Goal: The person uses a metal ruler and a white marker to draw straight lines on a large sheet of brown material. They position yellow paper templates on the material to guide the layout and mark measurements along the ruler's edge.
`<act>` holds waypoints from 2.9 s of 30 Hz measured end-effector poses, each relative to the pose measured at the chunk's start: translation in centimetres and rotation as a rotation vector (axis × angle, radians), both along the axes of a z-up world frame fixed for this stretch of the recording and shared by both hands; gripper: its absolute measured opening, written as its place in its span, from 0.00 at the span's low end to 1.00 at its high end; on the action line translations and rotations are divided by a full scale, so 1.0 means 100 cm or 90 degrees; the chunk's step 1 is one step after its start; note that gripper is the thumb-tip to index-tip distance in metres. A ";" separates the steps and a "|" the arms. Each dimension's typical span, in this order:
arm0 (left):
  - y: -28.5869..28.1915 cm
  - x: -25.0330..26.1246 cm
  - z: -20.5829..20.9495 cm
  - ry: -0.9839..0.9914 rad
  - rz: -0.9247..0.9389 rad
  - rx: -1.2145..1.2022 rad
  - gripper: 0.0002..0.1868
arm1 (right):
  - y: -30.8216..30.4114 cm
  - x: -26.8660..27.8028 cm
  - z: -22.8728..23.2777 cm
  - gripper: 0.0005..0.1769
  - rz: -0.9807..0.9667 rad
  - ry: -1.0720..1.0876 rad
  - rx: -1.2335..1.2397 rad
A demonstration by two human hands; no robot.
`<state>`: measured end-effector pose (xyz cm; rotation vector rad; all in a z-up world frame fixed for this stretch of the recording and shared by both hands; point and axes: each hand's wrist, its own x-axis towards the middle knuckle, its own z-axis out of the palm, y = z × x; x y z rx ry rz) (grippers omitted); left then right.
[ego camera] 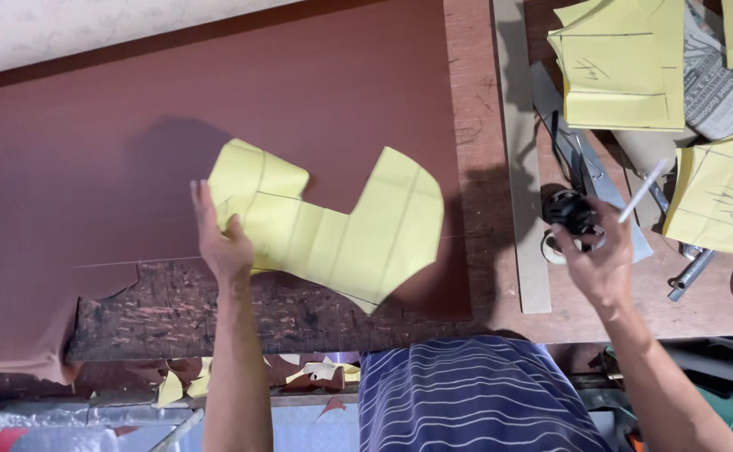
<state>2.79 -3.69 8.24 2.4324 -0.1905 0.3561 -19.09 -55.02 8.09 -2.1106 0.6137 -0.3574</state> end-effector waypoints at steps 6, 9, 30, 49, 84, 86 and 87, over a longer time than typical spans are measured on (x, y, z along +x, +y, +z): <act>0.016 -0.031 -0.030 0.004 0.194 0.295 0.42 | 0.056 -0.007 0.018 0.35 0.100 0.057 0.049; -0.017 -0.078 -0.066 0.079 -0.046 0.277 0.34 | 0.077 -0.017 0.023 0.35 0.122 0.115 0.078; 0.082 0.010 -0.123 0.205 0.068 0.257 0.40 | 0.180 0.011 0.038 0.33 0.104 0.117 0.315; 0.086 -0.068 0.037 0.450 -0.161 -0.623 0.31 | 0.433 0.123 0.032 0.20 0.162 0.113 0.522; 0.162 -0.057 0.022 0.251 -0.335 -0.113 0.31 | 0.452 0.119 -0.006 0.14 0.269 0.268 0.305; 0.171 -0.048 0.016 0.309 -0.341 -0.119 0.22 | 0.439 0.133 -0.007 0.14 0.308 0.241 0.289; 0.178 -0.041 0.012 0.333 -0.344 -0.121 0.17 | 0.430 0.144 -0.005 0.12 0.321 0.189 0.253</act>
